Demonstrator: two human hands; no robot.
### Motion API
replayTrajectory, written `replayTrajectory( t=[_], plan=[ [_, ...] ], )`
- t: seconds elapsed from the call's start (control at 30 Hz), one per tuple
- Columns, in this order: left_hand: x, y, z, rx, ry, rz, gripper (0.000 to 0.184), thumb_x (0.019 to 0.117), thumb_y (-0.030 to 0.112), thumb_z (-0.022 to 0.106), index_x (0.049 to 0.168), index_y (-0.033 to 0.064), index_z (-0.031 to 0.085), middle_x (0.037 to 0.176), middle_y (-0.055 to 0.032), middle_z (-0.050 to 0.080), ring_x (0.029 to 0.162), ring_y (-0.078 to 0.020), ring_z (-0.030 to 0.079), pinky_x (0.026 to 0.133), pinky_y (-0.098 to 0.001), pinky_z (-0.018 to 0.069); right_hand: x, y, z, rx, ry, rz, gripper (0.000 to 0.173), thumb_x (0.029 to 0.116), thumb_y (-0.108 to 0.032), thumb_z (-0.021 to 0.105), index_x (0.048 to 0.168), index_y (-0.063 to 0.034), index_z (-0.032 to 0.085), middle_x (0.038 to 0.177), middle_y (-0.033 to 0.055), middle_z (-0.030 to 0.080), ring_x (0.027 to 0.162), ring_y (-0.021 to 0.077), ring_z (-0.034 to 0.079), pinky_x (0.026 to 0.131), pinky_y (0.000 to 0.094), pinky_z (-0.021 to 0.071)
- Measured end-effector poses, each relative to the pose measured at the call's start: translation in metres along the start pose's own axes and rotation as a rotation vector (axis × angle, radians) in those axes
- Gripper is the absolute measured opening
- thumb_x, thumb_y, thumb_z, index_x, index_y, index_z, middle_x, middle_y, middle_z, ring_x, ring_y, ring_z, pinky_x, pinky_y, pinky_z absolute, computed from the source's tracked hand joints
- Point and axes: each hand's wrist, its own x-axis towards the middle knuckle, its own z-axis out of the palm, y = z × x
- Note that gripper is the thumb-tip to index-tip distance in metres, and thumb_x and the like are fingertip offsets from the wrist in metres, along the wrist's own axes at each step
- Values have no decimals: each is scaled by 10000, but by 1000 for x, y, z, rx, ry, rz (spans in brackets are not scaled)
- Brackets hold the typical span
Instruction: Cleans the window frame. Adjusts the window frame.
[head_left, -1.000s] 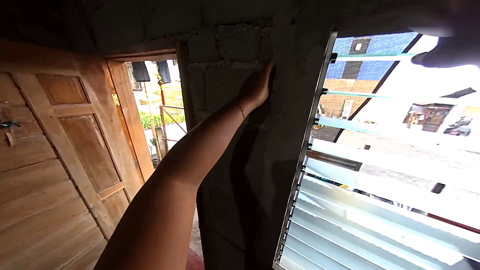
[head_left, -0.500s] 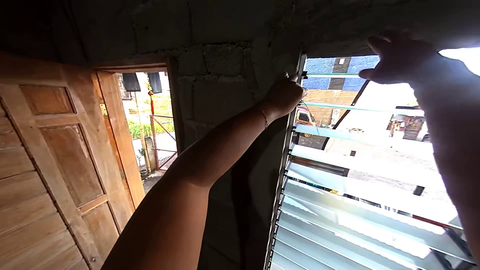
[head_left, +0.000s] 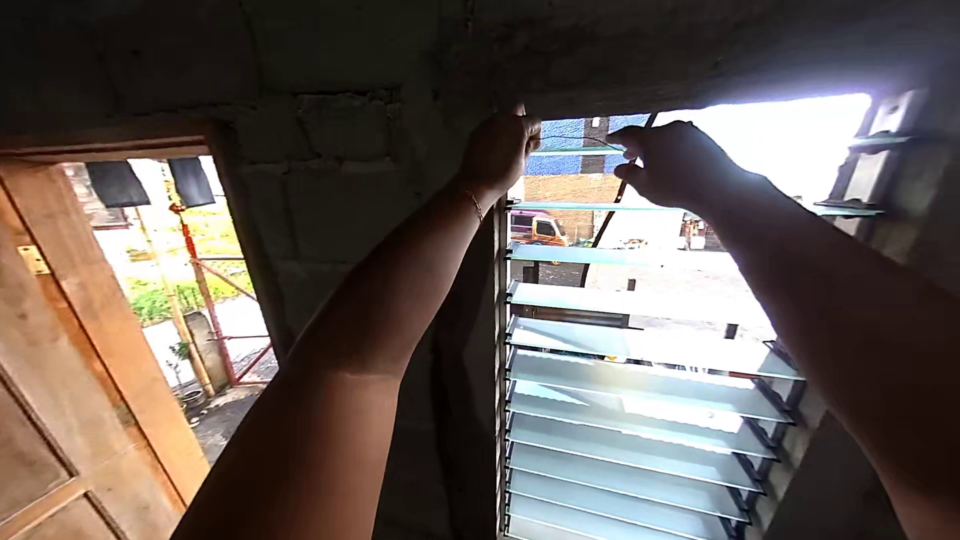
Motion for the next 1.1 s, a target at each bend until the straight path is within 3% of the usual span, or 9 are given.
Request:
replayTrajectory(
  t=[0.1, 0.2, 0.37, 0.5, 0.6, 0.67, 0.73, 0.93, 1.1],
  plan=[
    [6, 5, -1, -11, 36, -58, 245, 1064, 185, 513, 1120, 40, 702, 1177, -197, 625, 1108, -347, 639, 943, -506, 514, -6, 0, -1, -153, 135, 26, 373, 1032, -34, 490, 1375, -85, 628, 1309, 269, 626, 1297, 476, 543, 1107, 720, 308],
    [12, 11, 5, 17, 47, -83, 247, 1061, 189, 516, 1133, 56, 712, 1189, -192, 629, 1124, -349, 636, 937, -509, 514, -4, 10, -5, -232, 243, 62, 355, 971, 14, 583, 1311, -49, 661, 1381, 302, 557, 1386, 534, 410, 1116, 786, 190],
    [25, 27, 7, 53, 56, -155, 249, 1067, 197, 499, 1150, 76, 700, 1234, -175, 618, 1133, -340, 641, 919, -508, 526, -6, 46, -7, -184, 366, 280, 397, 947, 14, 579, 1337, -34, 635, 1429, 307, 519, 1377, 537, 413, 1068, 706, 338],
    [39, 36, 11, 55, 107, -179, 266, 1057, 203, 491, 1129, 65, 707, 1251, -184, 619, 1137, -339, 642, 907, -506, 527, -8, 75, -13, 307, 531, 555, 434, 990, -111, 598, 1408, -2, 555, 1428, 265, 540, 1344, 398, 514, 1090, 549, 420],
    [49, 44, 17, 48, 139, -185, 263, 1056, 215, 500, 1117, 63, 707, 1258, -181, 623, 1155, -342, 638, 923, -507, 528, -7, 79, -8, 796, 493, 641, 346, 1029, -124, 589, 1352, -14, 533, 1168, 155, 612, 945, 197, 654, 814, 369, 564],
    [53, 48, 21, 42, 145, -185, 259, 1052, 214, 506, 1123, 71, 709, 1236, -174, 635, 1164, -337, 634, 935, -503, 521, -1, 78, -1, 975, 452, 611, 283, 1039, -97, 549, 1304, 0, 554, 1039, 108, 617, 782, 126, 662, 722, 286, 584],
    [54, 48, 23, 13, 151, -181, 263, 1055, 207, 503, 1142, 72, 711, 1246, -178, 642, 1203, -342, 618, 969, -505, 510, 6, 75, 4, 1079, 439, 597, 303, 1048, -74, 527, 1340, 3, 524, 1083, 111, 613, 791, 117, 674, 730, 258, 591],
    [52, 41, 25, -62, 204, -167, 261, 1054, 228, 519, 1125, 78, 719, 1228, -164, 657, 1178, -315, 631, 989, -472, 496, 18, 77, 7, 1209, 541, 554, 419, 1056, -66, 517, 1472, -65, 463, 1283, 137, 565, 996, 195, 674, 794, 318, 595],
    [54, 46, 24, -49, 224, -169, 250, 1052, 216, 519, 1116, 81, 721, 1196, -146, 667, 1172, -287, 632, 1000, -440, 490, 27, 81, 1, 1368, 667, 468, 216, 1036, -32, 521, 1245, -50, 575, 1086, 67, 629, 920, 135, 674, 776, 267, 581]
  ],
)
